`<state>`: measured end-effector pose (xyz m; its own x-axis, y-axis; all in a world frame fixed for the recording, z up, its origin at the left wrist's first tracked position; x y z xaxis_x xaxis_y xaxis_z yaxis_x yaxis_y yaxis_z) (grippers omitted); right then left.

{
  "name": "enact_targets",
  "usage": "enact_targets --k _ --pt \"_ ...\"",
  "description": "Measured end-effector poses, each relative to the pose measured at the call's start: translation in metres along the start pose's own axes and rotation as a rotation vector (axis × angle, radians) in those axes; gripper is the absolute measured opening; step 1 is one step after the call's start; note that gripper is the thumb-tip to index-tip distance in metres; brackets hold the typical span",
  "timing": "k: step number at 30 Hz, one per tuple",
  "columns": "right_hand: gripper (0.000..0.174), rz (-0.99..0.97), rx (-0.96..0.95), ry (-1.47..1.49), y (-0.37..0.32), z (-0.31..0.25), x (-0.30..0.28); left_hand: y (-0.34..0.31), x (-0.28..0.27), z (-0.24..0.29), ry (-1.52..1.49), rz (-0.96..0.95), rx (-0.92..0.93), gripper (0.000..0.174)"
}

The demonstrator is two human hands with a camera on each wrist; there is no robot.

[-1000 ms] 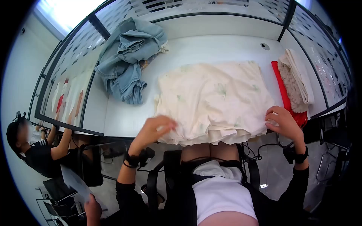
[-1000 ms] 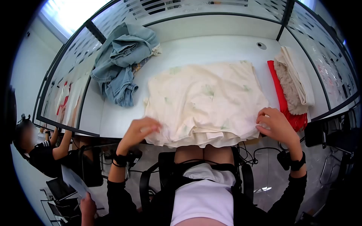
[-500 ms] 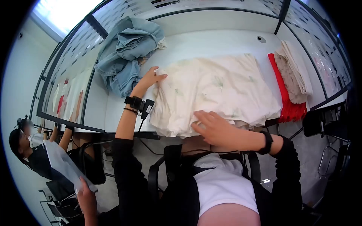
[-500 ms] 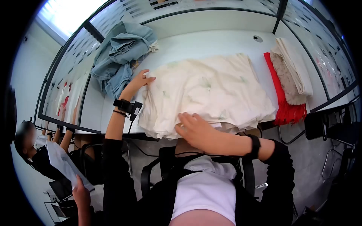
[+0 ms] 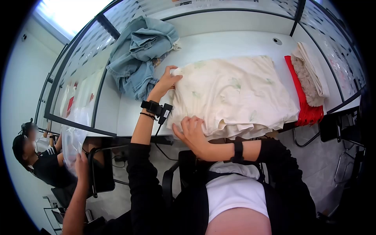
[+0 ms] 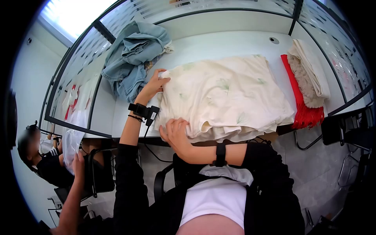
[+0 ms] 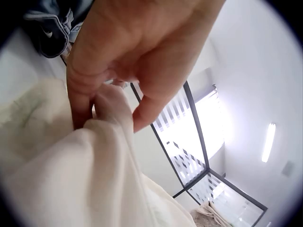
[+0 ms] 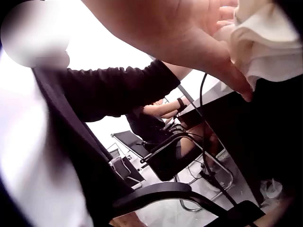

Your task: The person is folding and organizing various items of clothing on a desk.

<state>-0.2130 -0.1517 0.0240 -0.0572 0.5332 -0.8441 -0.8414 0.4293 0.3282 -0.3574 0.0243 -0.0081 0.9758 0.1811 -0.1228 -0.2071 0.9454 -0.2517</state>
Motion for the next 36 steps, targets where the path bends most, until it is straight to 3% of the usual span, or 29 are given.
enact_targets --k 5,9,12,15,16,19,21,22,25,26,29,31,33,35,36 --pt "0.041 -0.028 0.013 0.001 0.006 -0.009 0.013 -0.018 0.016 0.017 0.148 -0.145 0.065 0.066" --pt "0.046 -0.027 -0.046 -0.041 0.002 -0.009 0.003 -0.025 0.027 0.023 0.186 -0.214 0.088 0.051" --pt "0.039 -0.029 -0.01 -0.027 0.006 -0.013 0.009 -0.039 0.035 0.036 0.284 -0.225 0.122 0.039" --pt "0.034 -0.055 0.012 -0.038 0.011 -0.015 0.018 -0.03 0.026 0.028 0.337 -0.191 0.158 0.041" --pt "0.031 -0.064 0.003 0.055 0.01 -0.014 0.021 -0.028 0.016 0.016 0.336 -0.158 0.045 0.042" --pt "0.027 -0.047 -0.019 0.36 0.012 0.002 0.014 -0.021 0.01 0.017 0.112 -0.162 0.194 0.042" --pt "0.031 0.018 -0.024 0.59 0.022 0.027 -0.003 -0.024 0.002 0.024 0.138 -0.16 0.134 0.044" --pt "0.041 0.029 -0.049 0.679 0.021 0.047 -0.017 -0.021 -0.008 0.025 0.124 -0.149 0.116 0.044" --pt "0.047 0.058 0.038 0.98 0.029 0.088 -0.02 -0.01 -0.033 0.037 0.053 -0.118 0.069 0.043" --pt "0.044 -0.019 0.109 1.092 0.03 0.106 -0.019 -0.005 -0.038 0.044 0.04 -0.121 0.053 0.042" --pt "0.042 0.416 0.22 1.156 0.012 0.175 -0.032 -0.003 -0.024 0.092 0.197 -0.092 0.069 0.037" --pt "0.039 0.249 0.387 1.197 -0.003 0.215 -0.022 0.006 0.008 0.132 0.346 -0.122 0.207 0.036" --pt "0.036 0.269 0.519 1.227 -0.026 0.251 -0.008 0.004 0.066 0.177 0.487 -0.312 0.464 0.035" --pt "0.031 0.106 0.714 1.295 -0.054 0.277 0.0 0.045 0.102 0.178 0.598 -0.371 0.41 0.035" --pt "0.029 0.154 0.748 1.249 -0.068 0.29 0.004 0.034 0.134 0.192 0.695 -0.403 0.451 0.035"
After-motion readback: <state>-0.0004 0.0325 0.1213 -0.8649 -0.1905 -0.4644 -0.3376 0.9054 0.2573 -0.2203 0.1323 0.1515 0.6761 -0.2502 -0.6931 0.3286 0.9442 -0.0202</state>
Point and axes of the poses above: each hand's wrist, its own y-axis towards the middle knuckle, its own x-axis out of the palm, z = x × y, the point moved 10 cm from there along y, towards the middle knuckle, and after that the axes turned 9 degrees about -y, right-handed, at the moved point
